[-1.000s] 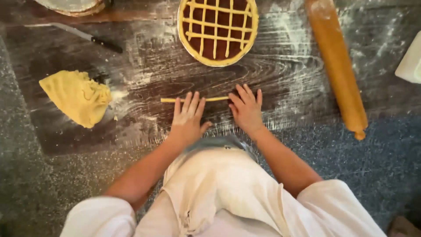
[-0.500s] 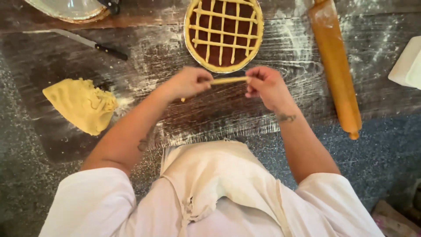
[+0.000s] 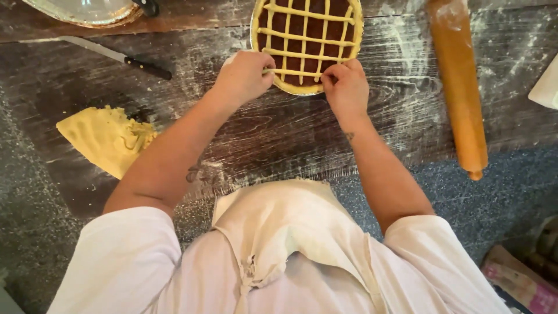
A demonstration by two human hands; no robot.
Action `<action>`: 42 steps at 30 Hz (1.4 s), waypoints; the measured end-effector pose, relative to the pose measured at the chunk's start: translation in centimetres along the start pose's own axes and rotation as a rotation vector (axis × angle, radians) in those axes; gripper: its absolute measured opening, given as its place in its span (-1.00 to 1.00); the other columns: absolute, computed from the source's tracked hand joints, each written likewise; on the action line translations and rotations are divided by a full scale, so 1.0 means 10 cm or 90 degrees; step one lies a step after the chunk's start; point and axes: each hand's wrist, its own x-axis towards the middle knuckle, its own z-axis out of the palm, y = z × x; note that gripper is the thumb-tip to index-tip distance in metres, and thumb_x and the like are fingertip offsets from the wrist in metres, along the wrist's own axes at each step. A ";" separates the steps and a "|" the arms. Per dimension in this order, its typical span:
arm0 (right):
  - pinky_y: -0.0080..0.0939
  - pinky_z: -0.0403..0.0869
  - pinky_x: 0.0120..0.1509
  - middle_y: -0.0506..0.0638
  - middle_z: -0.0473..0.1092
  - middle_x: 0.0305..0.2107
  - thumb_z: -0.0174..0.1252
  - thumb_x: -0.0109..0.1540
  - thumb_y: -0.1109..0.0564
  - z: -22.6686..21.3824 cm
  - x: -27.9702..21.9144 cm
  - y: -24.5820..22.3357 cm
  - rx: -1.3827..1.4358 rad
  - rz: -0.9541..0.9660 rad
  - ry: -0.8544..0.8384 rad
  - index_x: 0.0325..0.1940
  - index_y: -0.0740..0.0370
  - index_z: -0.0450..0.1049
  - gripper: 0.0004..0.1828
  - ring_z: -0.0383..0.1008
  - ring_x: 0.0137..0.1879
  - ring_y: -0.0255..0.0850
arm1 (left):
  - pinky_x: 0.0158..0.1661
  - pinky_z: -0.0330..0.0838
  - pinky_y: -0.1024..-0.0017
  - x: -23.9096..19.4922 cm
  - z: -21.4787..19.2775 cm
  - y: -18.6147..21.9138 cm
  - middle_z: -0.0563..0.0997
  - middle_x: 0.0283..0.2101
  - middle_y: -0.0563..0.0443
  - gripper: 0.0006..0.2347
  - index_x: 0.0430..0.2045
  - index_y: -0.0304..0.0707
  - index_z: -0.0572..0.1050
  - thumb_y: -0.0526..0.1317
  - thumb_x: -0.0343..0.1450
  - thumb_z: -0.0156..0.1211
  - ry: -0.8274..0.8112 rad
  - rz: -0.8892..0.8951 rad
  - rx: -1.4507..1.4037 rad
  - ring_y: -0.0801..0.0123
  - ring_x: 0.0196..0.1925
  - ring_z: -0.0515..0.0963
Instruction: The person rolls small pieces of dough into thin strips and places them across a pie filled with dark filling to form a lattice top. They repeat this process to complete the lattice pattern on the pie.
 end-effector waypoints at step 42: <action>0.45 -0.15 0.60 0.12 -0.18 0.56 -0.03 0.45 -0.38 0.32 -0.33 -0.53 -0.254 -0.098 -0.098 0.64 0.21 0.00 -0.13 -0.22 0.67 0.07 | 0.39 -0.61 -0.27 -0.08 0.55 -0.11 -0.12 0.58 -0.09 -0.28 0.50 -0.19 -0.04 0.30 0.51 -0.29 0.095 0.115 0.348 0.13 0.60 -0.33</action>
